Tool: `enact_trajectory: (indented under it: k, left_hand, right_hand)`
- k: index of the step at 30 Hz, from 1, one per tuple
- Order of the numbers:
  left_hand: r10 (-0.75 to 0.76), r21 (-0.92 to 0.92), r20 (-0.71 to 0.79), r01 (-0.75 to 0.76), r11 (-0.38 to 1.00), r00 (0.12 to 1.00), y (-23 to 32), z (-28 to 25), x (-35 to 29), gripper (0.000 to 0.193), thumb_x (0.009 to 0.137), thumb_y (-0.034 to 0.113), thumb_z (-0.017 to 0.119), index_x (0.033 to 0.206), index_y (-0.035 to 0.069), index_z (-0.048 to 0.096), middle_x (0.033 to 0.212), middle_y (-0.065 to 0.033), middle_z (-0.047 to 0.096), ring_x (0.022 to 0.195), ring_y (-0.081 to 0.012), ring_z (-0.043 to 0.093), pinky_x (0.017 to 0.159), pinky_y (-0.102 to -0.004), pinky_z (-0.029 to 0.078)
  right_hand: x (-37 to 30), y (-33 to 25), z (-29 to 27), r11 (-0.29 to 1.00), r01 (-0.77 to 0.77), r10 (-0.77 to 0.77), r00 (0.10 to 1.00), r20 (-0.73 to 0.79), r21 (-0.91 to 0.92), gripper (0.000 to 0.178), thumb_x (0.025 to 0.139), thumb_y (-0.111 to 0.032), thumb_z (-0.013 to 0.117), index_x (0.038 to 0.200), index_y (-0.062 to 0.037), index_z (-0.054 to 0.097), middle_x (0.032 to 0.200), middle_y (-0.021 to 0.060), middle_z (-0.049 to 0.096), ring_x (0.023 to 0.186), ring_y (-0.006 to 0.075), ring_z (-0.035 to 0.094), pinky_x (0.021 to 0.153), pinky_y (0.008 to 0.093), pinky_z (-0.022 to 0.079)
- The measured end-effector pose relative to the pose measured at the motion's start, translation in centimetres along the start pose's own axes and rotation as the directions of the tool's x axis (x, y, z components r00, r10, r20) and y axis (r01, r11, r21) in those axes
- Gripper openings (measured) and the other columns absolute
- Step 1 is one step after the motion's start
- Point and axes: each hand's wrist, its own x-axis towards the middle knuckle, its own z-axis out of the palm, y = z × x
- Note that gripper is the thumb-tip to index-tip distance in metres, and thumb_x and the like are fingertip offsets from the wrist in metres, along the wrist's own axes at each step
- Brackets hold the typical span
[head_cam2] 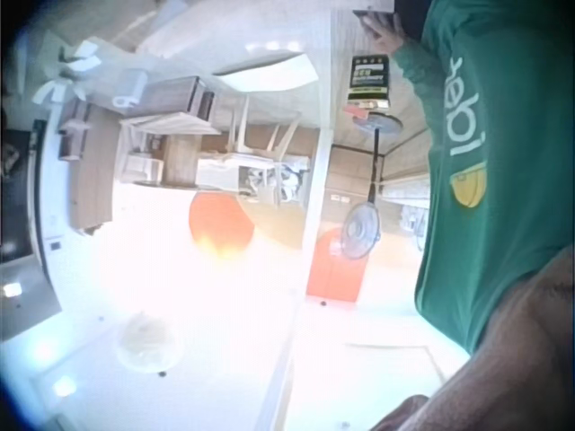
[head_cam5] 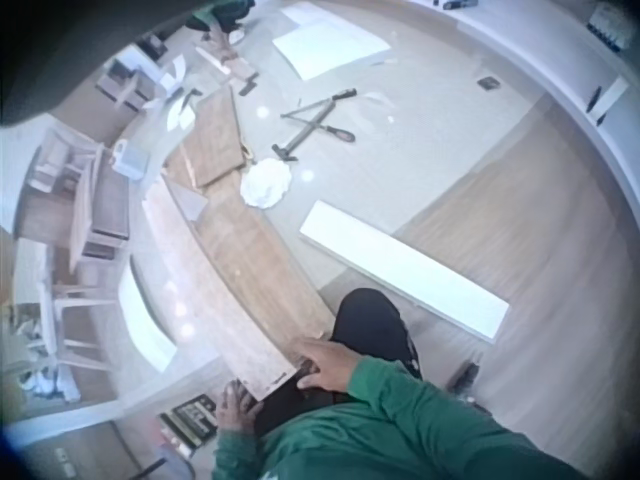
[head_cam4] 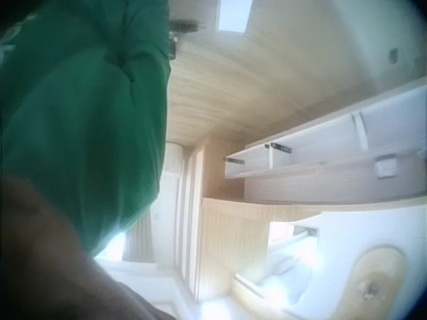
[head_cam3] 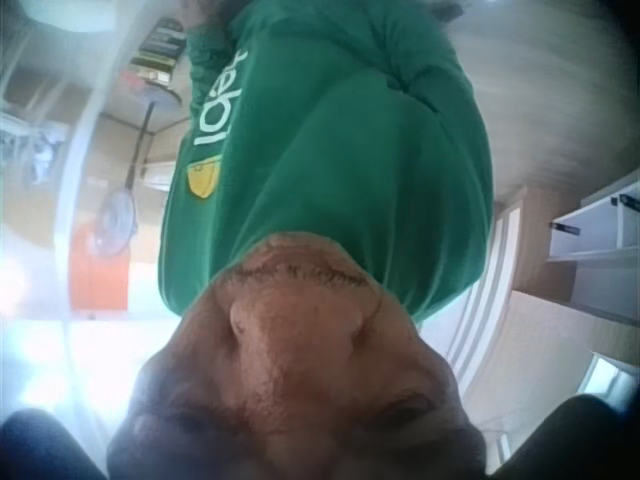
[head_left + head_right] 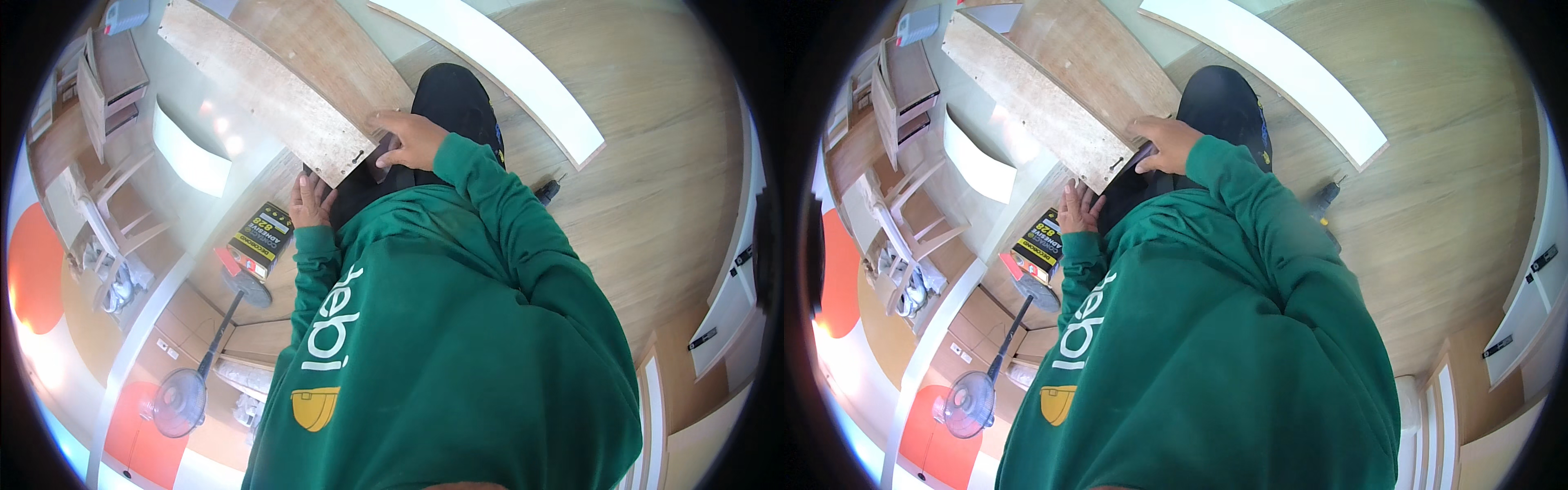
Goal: The person assembles a wooden furniture piece by screwing parts together using a power drill and applying glue to the edges of the wood pieces.
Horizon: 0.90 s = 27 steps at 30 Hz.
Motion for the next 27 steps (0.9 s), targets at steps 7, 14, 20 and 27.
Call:
enact_trajectory:
  k: [7, 14, 20, 27]
  left_hand:
    - [-0.037, 0.043, 0.096, 0.033, 0.999, 0.995, -0.1, 1.4, 0.1, 0.051, 0.095, 0.028, 0.065, 0.134, -0.001, 0.048, 0.124, -0.0137, 0.06, 0.112, -0.0244, 0.061, 0.085, -0.0397, 0.055]
    - [-0.013, 0.0, 0.096, 0.013, 1.0, 0.995, -1.0, 1.7, 0.7, 0.04, 0.093, 0.012, 0.066, 0.128, -0.004, 0.055, 0.117, -0.0134, 0.065, 0.103, -0.0233, 0.064, 0.086, -0.0374, 0.056]
    - [-0.007, -0.017, 0.092, 0.008, 1.0, 0.996, -1.3, 1.5, 1.0, 0.042, 0.092, 0.012, 0.067, 0.129, -0.004, 0.054, 0.116, -0.0138, 0.066, 0.102, -0.0227, 0.065, 0.086, -0.0373, 0.056]
    - [0.061, 0.045, 0.103, -0.066, 0.997, 0.993, -1.8, 1.5, 1.1, 0.043, 0.092, 0.017, 0.069, 0.127, -0.004, 0.054, 0.115, -0.0124, 0.065, 0.102, -0.0213, 0.064, 0.086, -0.0375, 0.056]
  right_hand:
    - [1.0, 1.7, 0.6, 0.999, -0.041, 0.036, 0.989, 0.146, 0.032, 0.048, 0.076, -0.023, 0.078, 0.116, 0.0015, 0.065, 0.115, 0.0211, 0.065, 0.103, 0.0389, 0.063, 0.088, 0.042, 0.05]
    - [1.3, 2.0, 0.4, 0.999, -0.051, 0.048, 0.982, 0.181, 0.013, 0.043, 0.076, -0.021, 0.079, 0.11, 0.0023, 0.067, 0.105, 0.0204, 0.068, 0.093, 0.0374, 0.066, 0.081, 0.0391, 0.052]
    - [1.1, 1.9, -0.2, 0.998, -0.051, 0.044, 0.985, 0.169, 0.041, 0.04, 0.077, -0.015, 0.077, 0.113, 0.0004, 0.067, 0.109, 0.0202, 0.067, 0.096, 0.0368, 0.066, 0.083, 0.0397, 0.052]
    - [1.4, 2.6, 0.4, 0.999, -0.029, 0.023, 0.987, 0.161, 0.033, 0.038, 0.078, -0.015, 0.076, 0.112, -0.0006, 0.068, 0.109, 0.02, 0.068, 0.097, 0.0364, 0.066, 0.085, 0.039, 0.052]
